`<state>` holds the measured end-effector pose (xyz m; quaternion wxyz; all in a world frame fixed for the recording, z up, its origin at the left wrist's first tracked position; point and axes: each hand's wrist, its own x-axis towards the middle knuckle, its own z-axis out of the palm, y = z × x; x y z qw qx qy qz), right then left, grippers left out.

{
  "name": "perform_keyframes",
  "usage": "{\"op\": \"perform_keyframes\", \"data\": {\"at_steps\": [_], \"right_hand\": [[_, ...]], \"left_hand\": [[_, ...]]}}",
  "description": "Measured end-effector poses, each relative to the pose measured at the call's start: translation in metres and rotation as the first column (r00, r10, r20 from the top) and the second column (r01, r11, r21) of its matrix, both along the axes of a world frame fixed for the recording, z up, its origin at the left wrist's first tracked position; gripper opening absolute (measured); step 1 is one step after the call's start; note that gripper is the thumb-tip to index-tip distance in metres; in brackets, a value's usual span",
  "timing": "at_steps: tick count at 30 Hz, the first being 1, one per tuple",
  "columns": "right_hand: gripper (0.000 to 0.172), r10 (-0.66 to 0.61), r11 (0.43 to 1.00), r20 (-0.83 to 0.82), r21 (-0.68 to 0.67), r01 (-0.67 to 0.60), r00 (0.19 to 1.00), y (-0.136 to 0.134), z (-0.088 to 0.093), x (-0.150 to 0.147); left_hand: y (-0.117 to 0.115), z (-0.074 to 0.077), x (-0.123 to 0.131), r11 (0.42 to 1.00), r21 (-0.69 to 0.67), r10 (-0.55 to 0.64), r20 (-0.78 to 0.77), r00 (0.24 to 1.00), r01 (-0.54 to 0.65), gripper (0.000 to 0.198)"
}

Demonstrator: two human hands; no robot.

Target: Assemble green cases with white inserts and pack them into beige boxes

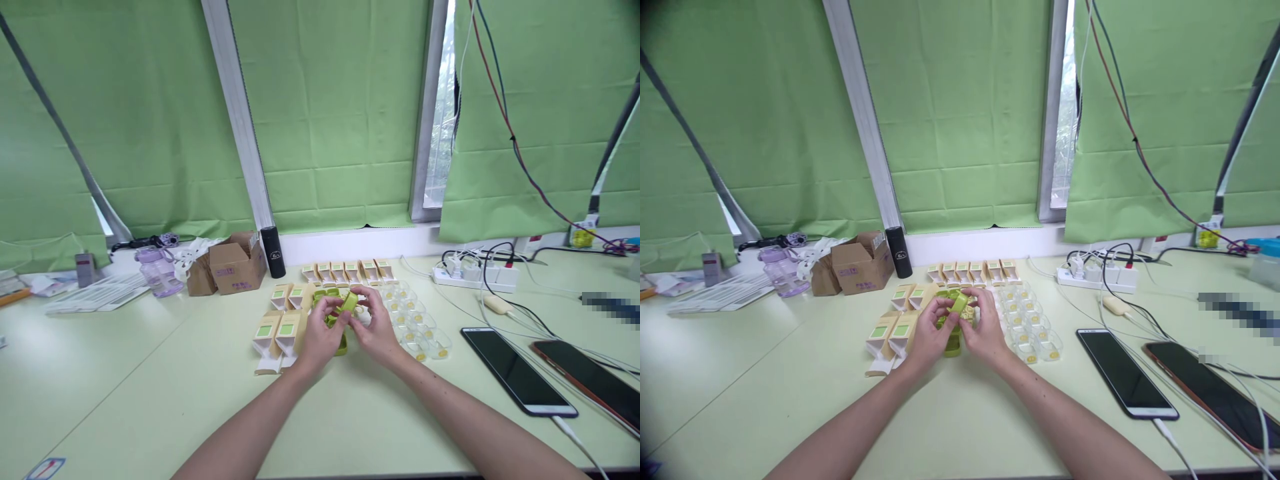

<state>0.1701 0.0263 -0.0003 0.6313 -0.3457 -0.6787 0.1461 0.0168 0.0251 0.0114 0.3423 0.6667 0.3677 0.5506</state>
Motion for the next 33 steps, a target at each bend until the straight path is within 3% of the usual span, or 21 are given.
{"op": "perform_keyframes", "data": {"at_steps": [13,33], "right_hand": [[0.037,-0.049,0.999,0.051,0.003,0.049,0.997,-0.007,0.01,0.005],[0.036,0.039,0.999,-0.008,-0.033,-0.039,0.999,-0.007,0.009,0.006]], "left_hand": [[-0.004,0.007,0.001,0.996,0.057,0.064,-0.011,0.998,-0.064,0.041],[-0.005,0.005,-0.001,0.985,0.148,0.097,-0.03,0.995,-0.091,0.024]]}}
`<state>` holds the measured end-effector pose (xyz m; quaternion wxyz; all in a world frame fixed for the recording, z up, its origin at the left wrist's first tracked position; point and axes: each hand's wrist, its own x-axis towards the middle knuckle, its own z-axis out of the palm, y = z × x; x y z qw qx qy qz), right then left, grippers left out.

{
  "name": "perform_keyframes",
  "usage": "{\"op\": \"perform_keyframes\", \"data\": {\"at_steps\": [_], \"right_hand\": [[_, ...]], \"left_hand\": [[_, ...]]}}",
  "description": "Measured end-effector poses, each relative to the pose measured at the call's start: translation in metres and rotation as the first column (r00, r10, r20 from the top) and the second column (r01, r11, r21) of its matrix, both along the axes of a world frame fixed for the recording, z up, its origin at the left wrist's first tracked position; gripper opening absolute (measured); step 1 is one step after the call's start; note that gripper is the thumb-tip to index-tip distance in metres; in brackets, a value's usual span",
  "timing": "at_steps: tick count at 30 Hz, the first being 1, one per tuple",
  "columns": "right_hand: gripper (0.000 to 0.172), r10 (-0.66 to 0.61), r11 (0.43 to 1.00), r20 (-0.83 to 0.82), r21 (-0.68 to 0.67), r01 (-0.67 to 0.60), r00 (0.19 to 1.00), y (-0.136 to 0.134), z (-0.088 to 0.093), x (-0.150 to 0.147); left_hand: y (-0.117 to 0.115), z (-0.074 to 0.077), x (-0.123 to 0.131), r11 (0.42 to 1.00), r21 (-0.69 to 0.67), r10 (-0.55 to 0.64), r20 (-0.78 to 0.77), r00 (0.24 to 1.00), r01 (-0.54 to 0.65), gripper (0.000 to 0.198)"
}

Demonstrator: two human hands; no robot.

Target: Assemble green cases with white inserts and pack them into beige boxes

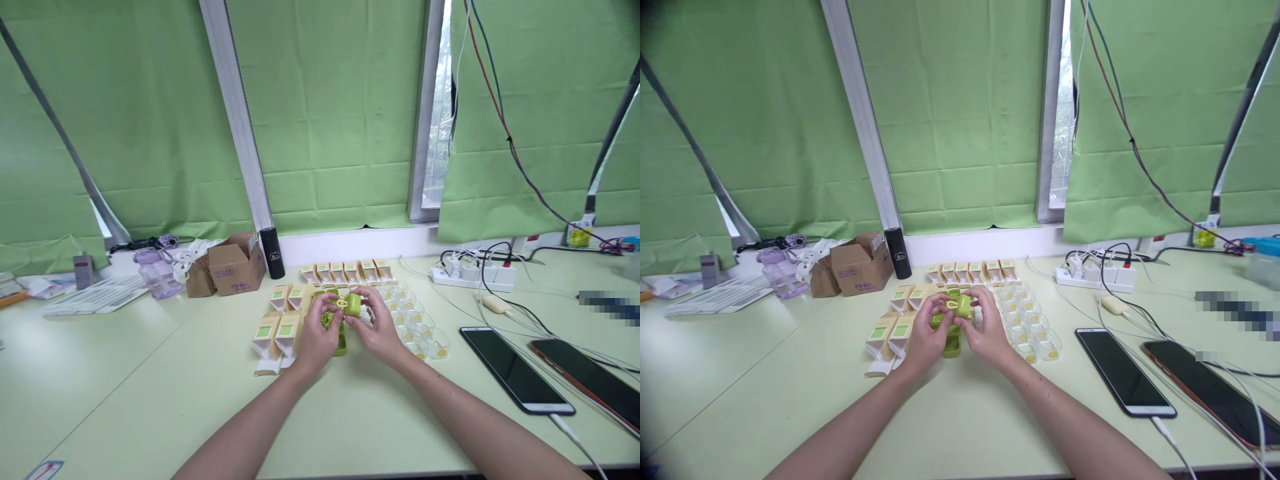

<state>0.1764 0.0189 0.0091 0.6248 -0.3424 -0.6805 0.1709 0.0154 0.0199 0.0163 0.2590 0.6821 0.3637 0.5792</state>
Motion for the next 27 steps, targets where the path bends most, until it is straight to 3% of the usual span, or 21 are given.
{"op": "perform_keyframes", "data": {"at_steps": [13,27], "right_hand": [[0.039,0.074,0.997,-0.02,-0.019,-0.075,0.997,0.0039,-0.0036,0.0017],[0.042,0.121,0.99,-0.044,-0.073,-0.124,0.992,0.0052,-0.0087,0.0026]], "left_hand": [[0.0035,0.0,-0.0055,0.991,0.126,0.054,-0.11,0.992,-0.04,0.016],[0.0063,-0.0012,-0.0056,0.992,0.105,0.08,-0.092,0.993,-0.07,0.009]]}}
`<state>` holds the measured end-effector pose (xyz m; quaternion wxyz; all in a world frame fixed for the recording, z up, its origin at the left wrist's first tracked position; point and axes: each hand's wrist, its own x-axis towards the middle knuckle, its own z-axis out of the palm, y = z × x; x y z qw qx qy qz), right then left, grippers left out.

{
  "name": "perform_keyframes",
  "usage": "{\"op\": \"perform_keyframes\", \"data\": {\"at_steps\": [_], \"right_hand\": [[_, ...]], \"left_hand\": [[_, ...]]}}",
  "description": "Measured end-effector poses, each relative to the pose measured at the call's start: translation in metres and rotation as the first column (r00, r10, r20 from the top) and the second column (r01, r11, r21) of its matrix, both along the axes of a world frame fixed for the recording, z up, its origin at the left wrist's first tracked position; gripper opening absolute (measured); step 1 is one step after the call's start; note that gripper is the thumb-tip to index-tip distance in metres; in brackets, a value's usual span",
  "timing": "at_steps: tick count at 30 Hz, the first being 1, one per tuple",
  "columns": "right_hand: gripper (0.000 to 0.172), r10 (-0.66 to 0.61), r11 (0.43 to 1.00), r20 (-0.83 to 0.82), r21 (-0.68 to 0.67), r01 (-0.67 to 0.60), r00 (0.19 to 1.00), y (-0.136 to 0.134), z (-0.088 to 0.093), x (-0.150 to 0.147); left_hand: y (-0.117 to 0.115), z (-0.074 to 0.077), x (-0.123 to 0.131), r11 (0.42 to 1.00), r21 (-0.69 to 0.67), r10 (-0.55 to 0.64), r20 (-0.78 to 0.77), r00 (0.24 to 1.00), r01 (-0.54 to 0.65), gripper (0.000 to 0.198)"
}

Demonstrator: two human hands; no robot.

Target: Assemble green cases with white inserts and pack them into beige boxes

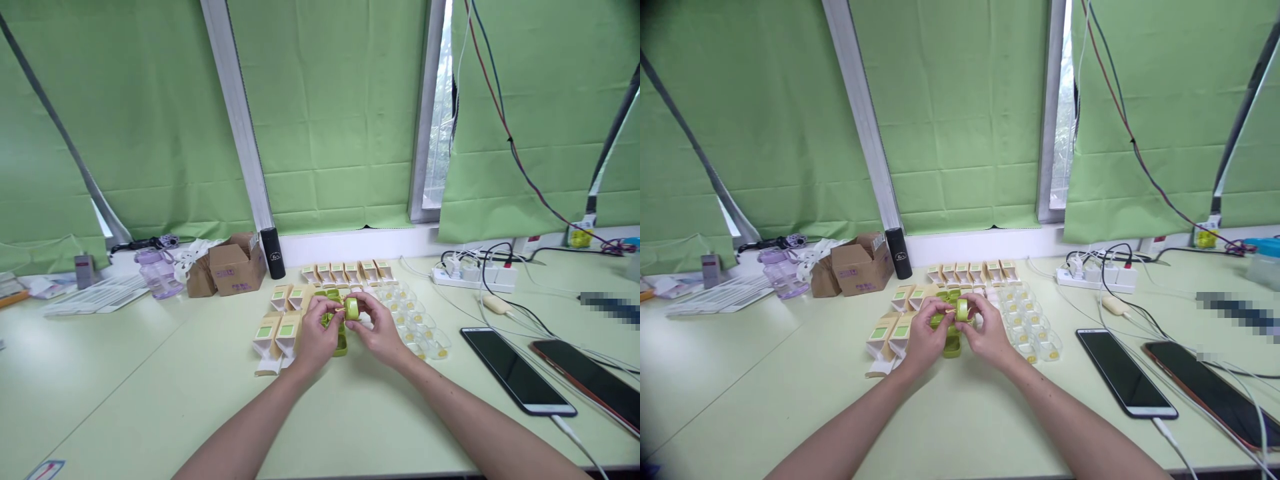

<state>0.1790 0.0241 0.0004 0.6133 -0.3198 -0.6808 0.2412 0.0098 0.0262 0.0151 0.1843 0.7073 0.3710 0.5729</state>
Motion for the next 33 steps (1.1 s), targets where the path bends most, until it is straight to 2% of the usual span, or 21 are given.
{"op": "perform_keyframes", "data": {"at_steps": [15,19,22,27,30,33], "right_hand": [[0.042,0.034,0.998,-0.021,-0.061,-0.036,0.999,0.0006,-0.0008,-0.0003],[0.047,0.124,0.984,-0.095,-0.117,-0.135,0.988,0.0001,0.0005,-0.0018],[0.045,0.165,0.977,-0.145,-0.114,-0.182,0.976,0.0007,0.0025,-0.0013],[0.041,0.055,0.998,-0.083,-0.023,-0.057,0.995,0.0051,0.0044,0.0041],[0.052,-0.032,0.999,-0.018,0.027,0.032,0.999,0.0081,0.0022,0.0061],[0.065,-0.097,0.995,0.019,0.039,0.096,0.995,0.0091,-0.0008,0.0055]], "left_hand": [[0.0058,0.0,0.0033,0.975,-0.166,-0.114,0.192,0.975,0.146,0.01],[0.0045,-0.0001,0.0034,0.977,-0.168,-0.1,0.184,0.978,0.132,0.012],[0.0031,0.0001,0.0019,0.986,-0.133,-0.081,0.131,0.988,0.098,0.016],[0.0025,0.0002,-0.0036,0.998,-0.062,0.012,0.017,1.0,-0.011,0.032],[0.0034,-0.0004,-0.006,0.998,-0.034,0.051,-0.02,0.999,-0.051,0.033],[0.0038,-0.0009,-0.006,0.997,-0.065,0.034,-0.043,0.999,-0.037,0.039]]}}
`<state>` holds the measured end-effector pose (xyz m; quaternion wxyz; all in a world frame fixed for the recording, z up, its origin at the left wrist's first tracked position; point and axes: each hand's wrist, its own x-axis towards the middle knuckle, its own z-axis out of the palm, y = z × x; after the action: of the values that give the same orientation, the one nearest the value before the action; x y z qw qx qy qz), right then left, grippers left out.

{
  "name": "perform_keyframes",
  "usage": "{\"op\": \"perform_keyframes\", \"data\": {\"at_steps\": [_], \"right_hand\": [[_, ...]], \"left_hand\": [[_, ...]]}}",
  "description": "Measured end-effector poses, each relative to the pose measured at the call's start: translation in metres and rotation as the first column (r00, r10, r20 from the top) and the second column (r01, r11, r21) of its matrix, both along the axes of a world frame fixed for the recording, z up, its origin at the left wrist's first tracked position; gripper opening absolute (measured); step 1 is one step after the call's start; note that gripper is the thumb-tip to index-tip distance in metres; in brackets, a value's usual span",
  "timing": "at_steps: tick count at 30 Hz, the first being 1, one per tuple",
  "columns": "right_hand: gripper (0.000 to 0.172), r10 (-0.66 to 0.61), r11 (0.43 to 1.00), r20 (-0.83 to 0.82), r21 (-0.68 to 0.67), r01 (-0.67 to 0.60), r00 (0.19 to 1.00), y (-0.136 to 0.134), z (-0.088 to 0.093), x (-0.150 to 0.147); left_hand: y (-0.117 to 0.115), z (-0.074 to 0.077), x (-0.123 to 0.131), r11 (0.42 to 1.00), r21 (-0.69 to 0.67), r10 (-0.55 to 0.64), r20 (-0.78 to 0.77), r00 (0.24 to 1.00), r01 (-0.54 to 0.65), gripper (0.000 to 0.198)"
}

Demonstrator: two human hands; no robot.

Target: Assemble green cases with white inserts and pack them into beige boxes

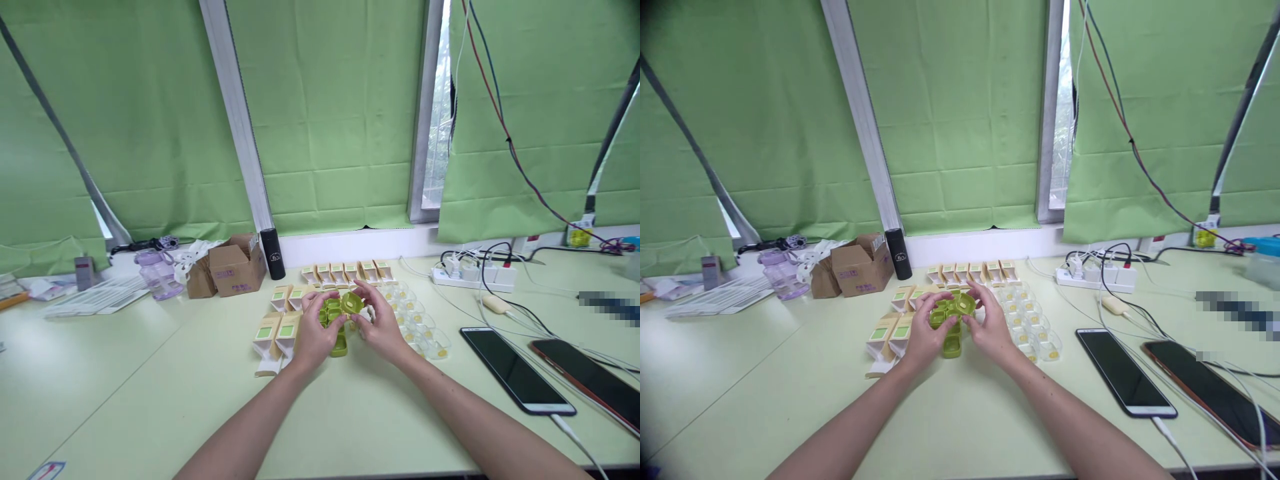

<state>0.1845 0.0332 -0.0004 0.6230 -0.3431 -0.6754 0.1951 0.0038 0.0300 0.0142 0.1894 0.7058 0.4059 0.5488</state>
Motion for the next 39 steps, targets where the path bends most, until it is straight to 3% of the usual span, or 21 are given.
{"op": "perform_keyframes", "data": {"at_steps": [5,14,20,27,39], "right_hand": [[0.061,-0.024,0.999,0.072,0.039,0.021,0.997,-0.003,-0.001,-0.002],[0.047,-0.07,0.983,0.137,0.176,0.045,0.988,-0.008,0.003,0.002],[0.025,-0.123,0.96,0.132,0.265,0.085,0.983,-0.006,0.003,0.003],[0.026,-0.373,0.87,0.247,0.429,0.244,0.895,-0.004,0.003,0.006],[0.023,-0.413,0.863,0.295,0.43,0.266,0.862,-0.006,0.004,0.003]], "left_hand": [[0.0,0.001,0.002,0.998,-0.031,-0.053,-0.013,0.999,0.052,0.05],[0.003,0.005,0.003,0.997,-0.013,-0.076,-0.011,0.997,0.076,0.046],[0.003,0.0,0.002,0.997,0.049,-0.053,-0.078,0.996,0.057,0.043],[0.0,-0.003,0.003,0.987,0.158,-0.012,-0.188,0.982,0.042,0.045],[-0.002,-0.004,0.002,0.957,0.276,-0.006,-0.28,0.96,0.087,0.046]]}}
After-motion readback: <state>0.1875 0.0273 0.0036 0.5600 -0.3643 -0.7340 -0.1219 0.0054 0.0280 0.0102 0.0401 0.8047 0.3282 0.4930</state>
